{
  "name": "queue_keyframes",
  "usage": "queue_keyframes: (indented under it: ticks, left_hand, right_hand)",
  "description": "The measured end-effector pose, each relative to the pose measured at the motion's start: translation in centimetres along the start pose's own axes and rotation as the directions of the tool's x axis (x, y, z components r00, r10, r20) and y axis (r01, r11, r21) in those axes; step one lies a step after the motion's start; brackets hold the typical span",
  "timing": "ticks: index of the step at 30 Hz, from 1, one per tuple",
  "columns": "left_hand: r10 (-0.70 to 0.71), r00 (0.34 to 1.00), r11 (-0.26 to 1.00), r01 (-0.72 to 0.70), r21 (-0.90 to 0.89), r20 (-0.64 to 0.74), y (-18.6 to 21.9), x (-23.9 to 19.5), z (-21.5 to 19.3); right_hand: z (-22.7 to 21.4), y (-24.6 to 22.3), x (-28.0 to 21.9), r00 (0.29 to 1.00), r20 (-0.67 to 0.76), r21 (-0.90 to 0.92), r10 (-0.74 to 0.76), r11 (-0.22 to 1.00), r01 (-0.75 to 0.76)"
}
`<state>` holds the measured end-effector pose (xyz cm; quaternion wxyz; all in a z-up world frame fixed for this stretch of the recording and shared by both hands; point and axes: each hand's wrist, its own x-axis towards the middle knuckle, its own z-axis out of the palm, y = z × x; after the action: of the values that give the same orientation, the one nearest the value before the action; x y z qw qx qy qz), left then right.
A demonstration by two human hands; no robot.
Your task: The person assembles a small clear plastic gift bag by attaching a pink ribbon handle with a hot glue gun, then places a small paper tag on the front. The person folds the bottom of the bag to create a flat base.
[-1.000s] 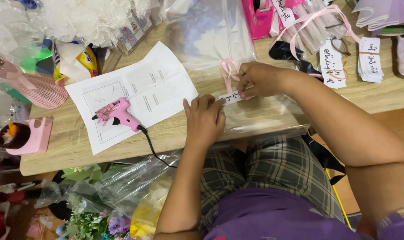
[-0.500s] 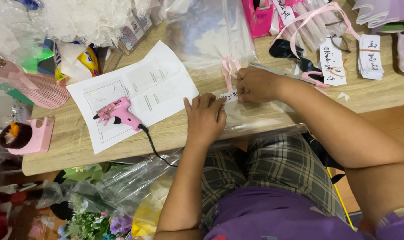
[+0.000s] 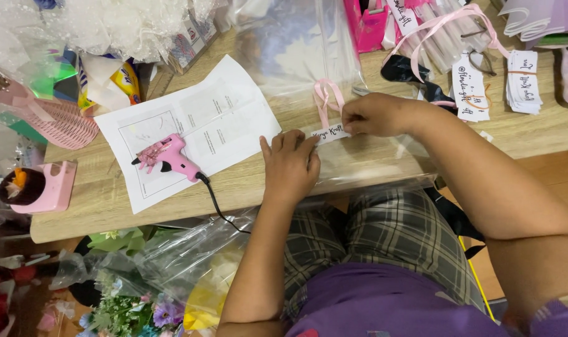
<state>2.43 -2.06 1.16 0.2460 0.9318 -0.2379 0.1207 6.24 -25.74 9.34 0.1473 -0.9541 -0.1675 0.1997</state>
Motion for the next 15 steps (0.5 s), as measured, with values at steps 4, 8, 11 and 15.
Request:
queue_keyframes:
  ticks: [4, 8, 11, 15]
  left_hand:
    - [0.001, 1.0, 1.0, -0.001, 0.006, 0.006, 0.2, 0.0, -0.2]
    - [0.007, 1.0, 1.0, -0.007, 0.013, -0.003, 0.0, 0.0, 0.0]
    - [0.003, 1.0, 1.0, -0.003, 0.006, 0.006, 0.1, 0.0, -0.1]
    - [-0.005, 1.0, 1.0, 0.005, 0.0, 0.005, 0.2, -0.1, -0.2]
  right_hand:
    - [-0.2, -0.9, -0.2, 1.0, -0.021, 0.078, 0.021, 0.997, -0.019]
    - [-0.6, -2.2, -0.4, 0.999, -0.027, -0.03, 0.047, 0.998, -0.048]
    - [0.5, -2.0, 1.2, 0.996, -0.038, -0.093, 0.075, 0.993, -0.078]
    - [1.3, -1.7, 2.1, 0.997, -0.053, -0.183, 0.053, 0.981, -0.062]
